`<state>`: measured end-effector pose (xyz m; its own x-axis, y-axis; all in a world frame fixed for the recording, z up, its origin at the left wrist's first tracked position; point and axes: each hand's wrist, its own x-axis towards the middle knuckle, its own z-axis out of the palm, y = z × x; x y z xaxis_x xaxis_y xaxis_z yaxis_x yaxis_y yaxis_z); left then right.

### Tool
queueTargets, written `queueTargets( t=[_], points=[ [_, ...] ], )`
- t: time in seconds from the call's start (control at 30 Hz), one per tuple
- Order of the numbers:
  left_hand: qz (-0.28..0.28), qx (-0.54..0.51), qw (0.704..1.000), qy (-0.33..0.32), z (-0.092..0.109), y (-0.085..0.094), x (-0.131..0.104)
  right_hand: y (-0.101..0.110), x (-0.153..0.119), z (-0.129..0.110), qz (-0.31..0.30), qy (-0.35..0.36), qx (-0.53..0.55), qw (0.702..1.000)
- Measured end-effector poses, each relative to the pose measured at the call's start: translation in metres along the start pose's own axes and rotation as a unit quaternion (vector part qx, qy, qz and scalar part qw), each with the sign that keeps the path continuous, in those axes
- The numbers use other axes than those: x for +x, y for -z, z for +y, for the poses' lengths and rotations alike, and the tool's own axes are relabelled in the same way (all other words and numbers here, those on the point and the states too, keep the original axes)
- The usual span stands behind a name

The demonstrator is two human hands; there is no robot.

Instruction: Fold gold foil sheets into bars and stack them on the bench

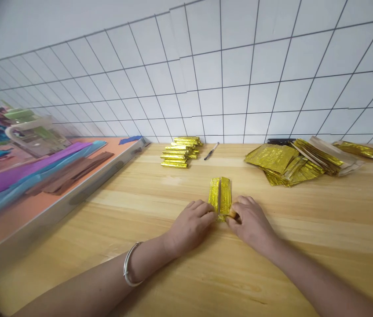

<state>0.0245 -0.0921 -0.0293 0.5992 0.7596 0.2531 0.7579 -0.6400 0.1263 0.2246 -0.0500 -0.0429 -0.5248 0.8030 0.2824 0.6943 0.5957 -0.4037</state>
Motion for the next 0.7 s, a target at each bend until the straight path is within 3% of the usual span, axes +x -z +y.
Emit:
queueTargets(
  t=[0.17,0.37,0.7],
  points=[
    [-0.036,0.032,0.995,-0.085,0.002,0.001,0.000,-0.001,-0.001,0.003,0.009,0.000,0.028,1.000],
    [-0.058,0.067,0.993,-0.083,0.012,0.003,0.000,0.004,0.002,0.006,-0.020,-0.010,0.070,0.997],
    [-0.082,0.101,0.988,-0.086,0.019,0.004,-0.002,0.005,-0.003,0.021,0.015,-0.081,0.218,0.973]
  ],
)
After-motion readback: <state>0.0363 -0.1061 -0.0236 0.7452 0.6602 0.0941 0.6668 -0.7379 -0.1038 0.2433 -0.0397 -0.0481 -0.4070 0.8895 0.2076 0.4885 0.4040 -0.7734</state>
